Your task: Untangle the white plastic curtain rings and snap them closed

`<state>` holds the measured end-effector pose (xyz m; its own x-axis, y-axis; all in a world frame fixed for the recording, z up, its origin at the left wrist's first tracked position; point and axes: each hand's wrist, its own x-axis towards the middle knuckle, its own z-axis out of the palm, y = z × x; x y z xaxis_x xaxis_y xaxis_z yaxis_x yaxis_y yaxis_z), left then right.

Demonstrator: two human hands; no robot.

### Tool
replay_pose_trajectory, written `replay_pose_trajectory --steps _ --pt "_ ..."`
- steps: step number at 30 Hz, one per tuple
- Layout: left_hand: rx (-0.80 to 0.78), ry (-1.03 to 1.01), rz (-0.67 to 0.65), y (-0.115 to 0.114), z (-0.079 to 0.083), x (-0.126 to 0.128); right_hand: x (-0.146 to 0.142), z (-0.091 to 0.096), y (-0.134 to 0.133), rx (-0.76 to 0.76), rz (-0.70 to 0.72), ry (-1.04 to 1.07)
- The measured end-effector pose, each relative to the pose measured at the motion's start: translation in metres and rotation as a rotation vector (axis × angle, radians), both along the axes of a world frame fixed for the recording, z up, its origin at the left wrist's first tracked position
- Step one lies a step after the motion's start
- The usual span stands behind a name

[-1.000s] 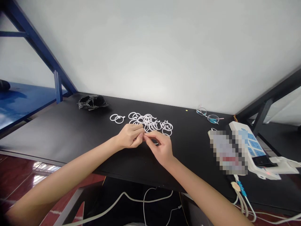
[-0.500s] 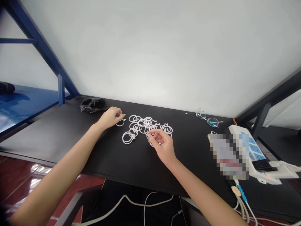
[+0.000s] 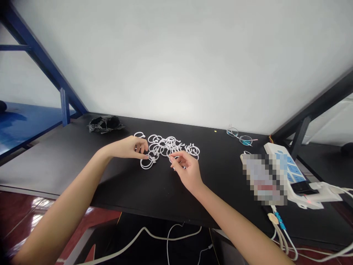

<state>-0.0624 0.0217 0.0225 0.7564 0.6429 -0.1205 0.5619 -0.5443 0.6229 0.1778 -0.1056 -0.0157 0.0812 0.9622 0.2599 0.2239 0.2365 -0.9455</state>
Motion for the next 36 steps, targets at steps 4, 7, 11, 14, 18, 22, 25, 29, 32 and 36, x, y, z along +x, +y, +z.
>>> replay_pose_trajectory --steps 4,7,11,14,18,22,25,29,32,36 --pt "-0.048 0.022 -0.028 0.001 -0.008 0.004 0.000 0.000 0.000 0.000 0.005 0.002" --pt "-0.061 -0.028 -0.026 0.002 -0.011 0.005 0.000 0.000 0.000 0.000 0.007 0.003" --pt "-0.097 -0.034 0.003 0.001 -0.010 0.006 0.000 0.000 0.001 0.004 0.002 -0.005" --pt "-0.116 -0.058 0.007 -0.001 -0.007 0.007 0.000 0.001 0.001 0.006 -0.002 -0.009" --pt "-0.135 -0.204 -0.024 -0.007 -0.004 0.012 0.000 0.001 0.000 0.022 0.012 -0.018" --pt "-0.149 -0.347 -0.101 -0.017 -0.010 0.028 -0.002 -0.002 -0.002 0.096 0.131 -0.068" --pt "-0.114 -0.400 -0.153 -0.026 -0.015 0.041 -0.004 -0.003 -0.002 0.104 0.100 -0.123" --pt "-0.073 -0.461 -0.135 -0.031 -0.018 0.047 -0.002 -0.001 -0.001 0.084 0.020 -0.148" --pt "0.027 -0.475 -0.098 -0.032 -0.018 0.047 0.001 -0.001 0.000 0.088 0.059 -0.164" --pt "0.042 -0.497 -0.041 -0.034 -0.017 0.046 0.001 -0.003 0.000 0.119 0.043 -0.204"
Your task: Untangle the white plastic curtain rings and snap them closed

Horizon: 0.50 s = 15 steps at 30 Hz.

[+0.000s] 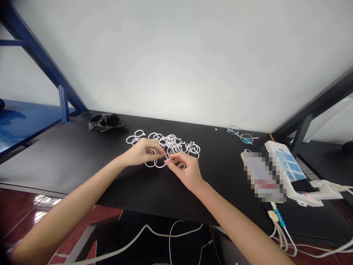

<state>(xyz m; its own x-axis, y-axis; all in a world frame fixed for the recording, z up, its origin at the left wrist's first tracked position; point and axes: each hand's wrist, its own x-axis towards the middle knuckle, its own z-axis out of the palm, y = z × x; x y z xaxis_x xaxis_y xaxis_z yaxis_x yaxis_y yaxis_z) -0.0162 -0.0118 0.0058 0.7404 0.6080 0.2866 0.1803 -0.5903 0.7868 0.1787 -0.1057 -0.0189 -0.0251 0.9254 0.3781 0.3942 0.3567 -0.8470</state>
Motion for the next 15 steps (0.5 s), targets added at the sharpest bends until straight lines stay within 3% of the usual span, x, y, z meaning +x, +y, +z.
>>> replay_pose_trajectory --steps 9,11,15 --pt "-0.178 -0.067 0.018 0.000 -0.002 0.002 0.002 0.001 -0.002 0.071 0.039 -0.008" --pt "-0.089 -0.079 0.052 -0.003 -0.002 0.004 -0.001 0.002 -0.003 0.061 0.003 0.022" --pt "0.320 -0.056 0.103 -0.019 -0.005 0.014 -0.008 0.002 -0.006 0.163 -0.049 0.026"
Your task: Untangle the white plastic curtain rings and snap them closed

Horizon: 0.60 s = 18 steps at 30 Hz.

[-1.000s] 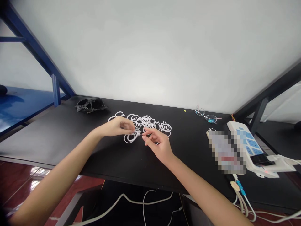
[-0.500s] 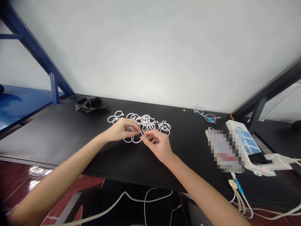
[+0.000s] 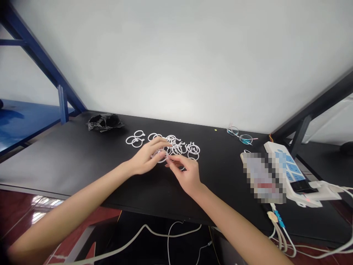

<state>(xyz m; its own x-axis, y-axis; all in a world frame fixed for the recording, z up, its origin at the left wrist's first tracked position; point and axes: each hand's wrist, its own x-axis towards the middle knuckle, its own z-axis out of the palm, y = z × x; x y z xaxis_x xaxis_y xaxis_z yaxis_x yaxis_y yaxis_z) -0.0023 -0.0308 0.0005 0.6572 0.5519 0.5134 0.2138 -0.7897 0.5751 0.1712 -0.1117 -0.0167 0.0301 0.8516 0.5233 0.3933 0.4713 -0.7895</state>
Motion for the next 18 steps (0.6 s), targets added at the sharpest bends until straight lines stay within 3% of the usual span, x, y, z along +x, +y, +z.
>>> replay_pose_trajectory --steps 3,8,13,18 --pt "0.261 0.049 0.030 -0.010 -0.007 0.007 -0.004 -0.001 -0.002 0.105 -0.026 -0.036" --pt "0.519 0.025 0.078 -0.011 -0.016 0.009 -0.004 -0.003 -0.003 0.107 0.060 -0.075" --pt "0.572 -0.012 0.047 -0.009 -0.016 0.008 -0.004 -0.003 -0.002 0.124 0.119 -0.049" --pt "0.497 0.026 0.069 0.005 -0.005 -0.003 0.000 -0.005 0.001 0.025 0.080 -0.026"
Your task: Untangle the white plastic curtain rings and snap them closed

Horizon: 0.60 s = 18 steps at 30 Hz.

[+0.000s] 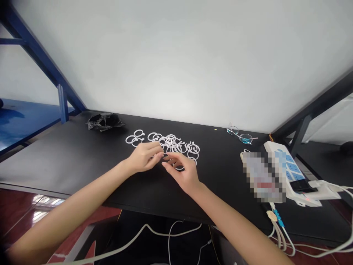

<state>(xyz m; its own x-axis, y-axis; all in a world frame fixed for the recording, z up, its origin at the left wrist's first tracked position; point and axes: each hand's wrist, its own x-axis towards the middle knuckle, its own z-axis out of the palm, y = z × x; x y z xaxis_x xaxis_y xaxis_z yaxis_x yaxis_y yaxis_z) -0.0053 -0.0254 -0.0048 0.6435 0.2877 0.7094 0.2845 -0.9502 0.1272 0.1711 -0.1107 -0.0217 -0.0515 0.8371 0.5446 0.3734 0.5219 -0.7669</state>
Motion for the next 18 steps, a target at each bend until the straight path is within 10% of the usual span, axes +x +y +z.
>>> replay_pose_trajectory --steps 9,18 --pt "-0.327 0.108 0.455 0.076 -0.011 -0.062 -0.010 0.001 -0.001 -0.036 0.401 -0.692" --pt "-0.369 0.269 0.413 0.082 -0.023 -0.066 -0.005 -0.009 0.004 0.039 0.268 -0.463"
